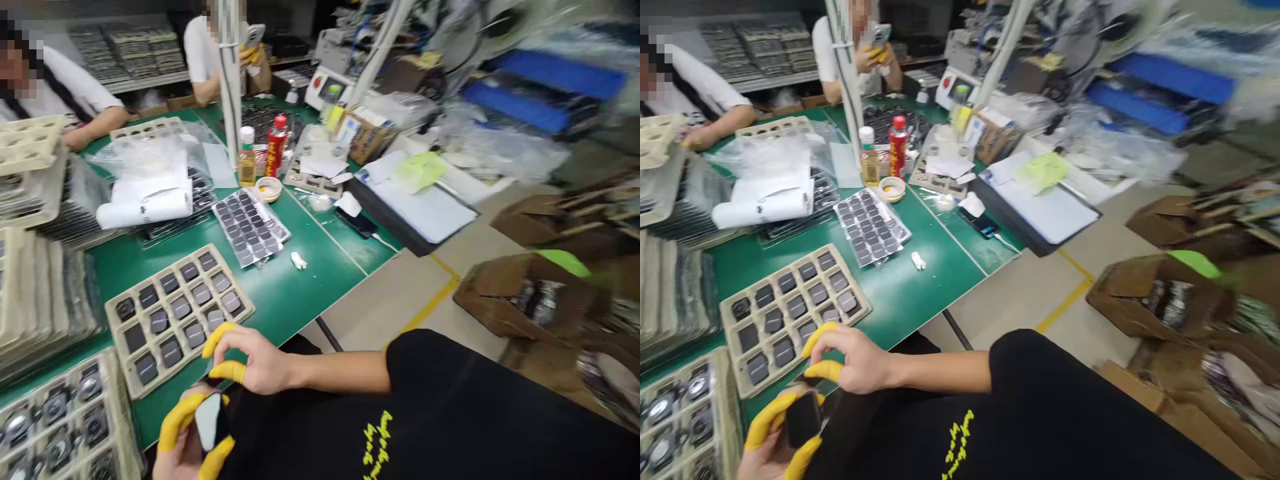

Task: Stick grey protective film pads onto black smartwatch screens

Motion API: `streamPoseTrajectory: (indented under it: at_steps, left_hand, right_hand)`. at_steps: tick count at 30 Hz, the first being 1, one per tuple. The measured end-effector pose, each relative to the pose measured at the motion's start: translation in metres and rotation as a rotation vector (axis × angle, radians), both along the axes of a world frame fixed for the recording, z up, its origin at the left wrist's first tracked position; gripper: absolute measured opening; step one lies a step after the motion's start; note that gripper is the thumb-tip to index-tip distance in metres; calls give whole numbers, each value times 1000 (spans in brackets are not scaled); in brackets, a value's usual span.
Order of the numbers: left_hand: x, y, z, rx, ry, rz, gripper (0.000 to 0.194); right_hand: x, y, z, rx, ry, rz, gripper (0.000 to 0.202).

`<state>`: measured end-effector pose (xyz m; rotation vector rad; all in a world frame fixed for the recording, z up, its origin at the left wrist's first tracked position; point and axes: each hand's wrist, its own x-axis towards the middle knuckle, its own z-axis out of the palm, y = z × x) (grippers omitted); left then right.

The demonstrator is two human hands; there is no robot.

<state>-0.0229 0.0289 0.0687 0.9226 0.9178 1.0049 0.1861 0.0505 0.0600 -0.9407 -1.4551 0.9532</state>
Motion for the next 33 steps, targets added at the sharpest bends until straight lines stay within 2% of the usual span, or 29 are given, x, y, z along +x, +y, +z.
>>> streamPoseTrajectory:
  at_steps: [2,4,7,8,10,13,20,23,27,33]
  left_hand:
    - [-3,-14,-2,39,77,113,47]
    - [6,-25,3,145,105,203,54]
    - [26,-29,11,375,2,213,55]
    - [31,-28,11,390,-35,204,51]
    - [35,-26,9,410,-69,236,57]
    - [35,-30,4,410,-67,256,60]
    - [28,-38,-8,443,-26,250,62]
    - [21,-36,-16,522,41,217,64]
    - [15,-34,-22,592,92,159,67]
    - [12,-35,-19,523,13,154,66]
  right_hand:
    - [4,-4,6,23,-12,-27,17]
    - [6,-8,8,111,-78,-81,12]
    - [7,-12,2,218,-130,-151,4]
    - [6,-13,-2,231,-118,-158,6]
    - [2,-14,-10,281,-98,-169,13]
    - [-3,-15,-17,445,-158,-241,18]
    - [-5,-15,-15,590,-268,-351,16]
    - [-4,-15,-13,590,-297,-341,13]
    - [-4,-15,-11,500,-231,-267,16]
    - [-5,-22,-8,253,21,-91,16]
